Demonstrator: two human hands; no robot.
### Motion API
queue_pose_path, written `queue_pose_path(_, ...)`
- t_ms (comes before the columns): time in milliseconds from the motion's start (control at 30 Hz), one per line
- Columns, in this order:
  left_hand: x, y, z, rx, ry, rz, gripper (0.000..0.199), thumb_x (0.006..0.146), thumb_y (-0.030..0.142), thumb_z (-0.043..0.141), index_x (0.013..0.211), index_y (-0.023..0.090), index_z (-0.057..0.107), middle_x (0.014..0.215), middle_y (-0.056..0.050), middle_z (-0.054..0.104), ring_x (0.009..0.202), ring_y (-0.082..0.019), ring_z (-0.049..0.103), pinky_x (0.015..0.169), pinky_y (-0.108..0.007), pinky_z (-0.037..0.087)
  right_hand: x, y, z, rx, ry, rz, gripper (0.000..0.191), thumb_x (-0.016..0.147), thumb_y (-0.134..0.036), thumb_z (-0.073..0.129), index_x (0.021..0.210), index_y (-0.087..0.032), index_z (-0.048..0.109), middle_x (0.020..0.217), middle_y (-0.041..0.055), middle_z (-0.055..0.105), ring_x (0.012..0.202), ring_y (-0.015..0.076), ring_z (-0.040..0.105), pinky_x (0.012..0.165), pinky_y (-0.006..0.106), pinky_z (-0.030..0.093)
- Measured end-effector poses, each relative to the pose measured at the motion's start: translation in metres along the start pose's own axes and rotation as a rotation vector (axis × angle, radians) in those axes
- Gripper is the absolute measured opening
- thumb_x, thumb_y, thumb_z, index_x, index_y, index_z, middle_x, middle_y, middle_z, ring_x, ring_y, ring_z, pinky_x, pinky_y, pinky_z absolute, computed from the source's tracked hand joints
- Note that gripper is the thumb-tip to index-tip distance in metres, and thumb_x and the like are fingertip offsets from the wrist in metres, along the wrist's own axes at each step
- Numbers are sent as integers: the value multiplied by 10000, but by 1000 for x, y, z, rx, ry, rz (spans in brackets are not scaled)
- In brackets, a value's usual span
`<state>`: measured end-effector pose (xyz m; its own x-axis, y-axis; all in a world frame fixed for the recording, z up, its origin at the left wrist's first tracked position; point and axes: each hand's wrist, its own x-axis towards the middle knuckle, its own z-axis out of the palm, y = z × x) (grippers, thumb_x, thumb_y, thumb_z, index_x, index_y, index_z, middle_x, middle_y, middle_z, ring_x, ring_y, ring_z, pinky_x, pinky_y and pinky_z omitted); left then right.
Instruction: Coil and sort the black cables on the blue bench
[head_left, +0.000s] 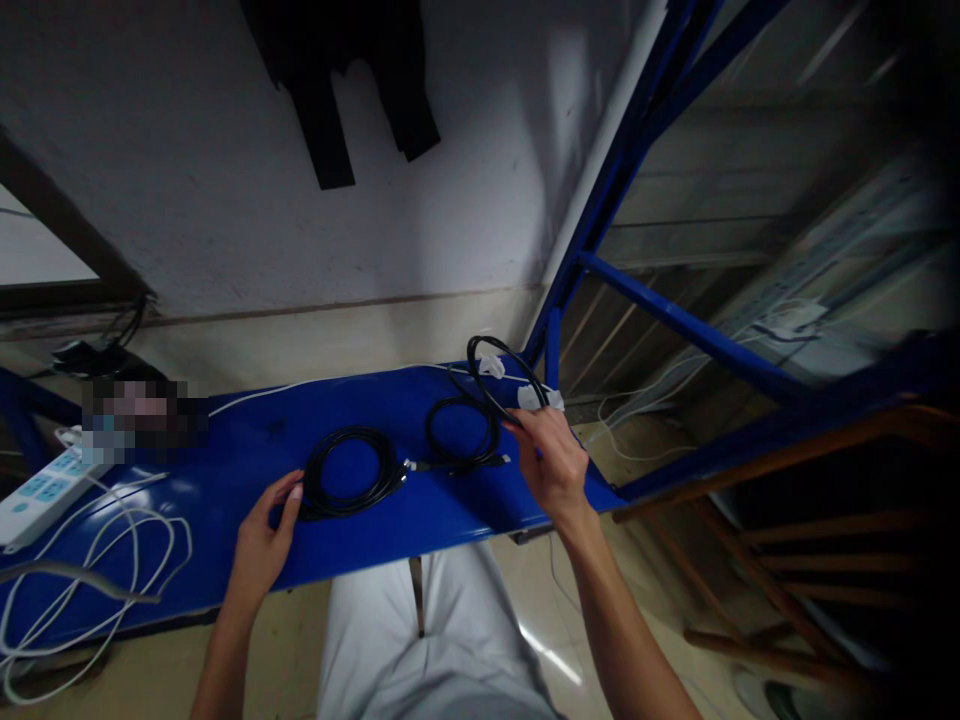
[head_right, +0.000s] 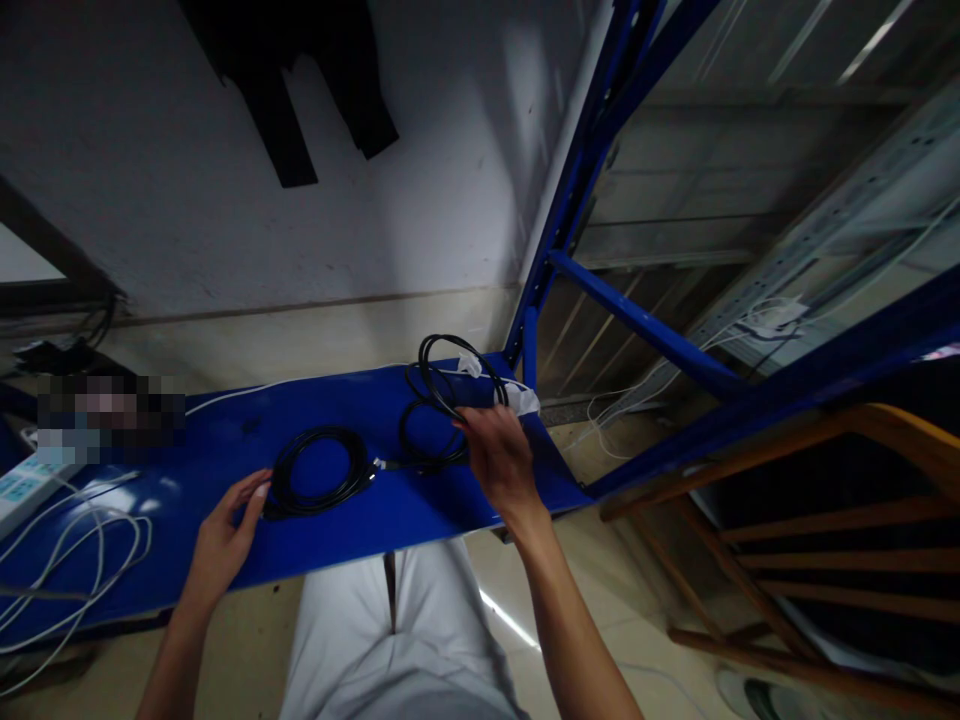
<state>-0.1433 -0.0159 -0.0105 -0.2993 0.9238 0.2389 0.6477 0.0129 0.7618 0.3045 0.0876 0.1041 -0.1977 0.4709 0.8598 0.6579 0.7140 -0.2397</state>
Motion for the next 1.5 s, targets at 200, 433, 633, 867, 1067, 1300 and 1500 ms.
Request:
queue_pose_path(200, -8, 37, 17, 175, 114, 259, 384, 1084, 467, 566, 1445, 361, 644, 1472, -90, 675, 1396, -356, 604, 1223, -630, 410, 8, -13, -1, 14, -41, -40, 254, 1079, -194, 621, 1309, -238, 718, 931, 82, 747, 780, 225, 655, 763, 398, 523)
queue_pose_path(433, -24, 118, 117, 168, -333, 546, 427, 1069, 448, 624, 1458, 278, 669, 1383, -205, 681, 1359, -378, 567, 1083, -610, 469, -3, -26, 12, 99, -68, -94, 403, 1059, -113, 633, 1444, -234, 627, 1027, 99, 777, 826, 222, 654, 764, 401, 480)
queue_pose_path(633, -33, 141, 142, 126, -312, 658, 227, 1117, 145, 476, 1202, 203, 678, 1102, -100, 733, 1063, -266, 664, 974, -489, 510, -16, -36, -1, 114, -132, -100, 440, 1046, -70, 622, 1463, -209, 608, 984, 93, 766, 806, 218, 618, 753, 400, 443)
queue_pose_path(867, -44, 172, 102, 51, -115, 862, 297, 1046, 6, 551, 1272, 169, 654, 1040, -95, 759, 975, -243, 700, 885, -423, 520, -20, -64, -6, 144, -327, -183, 235, 1077, -108, 557, 1284, -147, 661, 842, 71, 687, 775, 214, 586, 708, 379, 409)
queue_pose_path(1067, -47, 166, 59, 61, 134, 945, 411, 958, -59, 677, 1309, 154, 675, 1086, -117, 753, 991, -225, 726, 881, -391, 579, -12, -98, 4, 455, -505, -24, 172, 1148, -243, 510, 1234, -168, 640, 929, 67, 721, 791, 176, 642, 732, 315, 472)
queue_pose_path(1300, -38, 145, 20, 144, 400, 916, 510, 914, -17, 779, 1350, 196, 624, 1103, -83, 664, 963, -170, 700, 809, -269, 622, 23, -120, 24, 838, -876, 293, 342, 1185, -420, 431, 1060, -196, 658, 764, -38, 604, 660, 99, 572, 653, 224, 408)
queue_pose_path(1500, -19, 125, 1, 269, 268, 777, 528, 1026, 97, 671, 1534, 212, 580, 1350, -175, 631, 1096, -235, 692, 935, -369, 591, 41, -119, 51, 763, -953, 144, 383, 1161, -498, 487, 1032, -190, 675, 804, -17, 660, 711, 118, 619, 680, 239, 393)
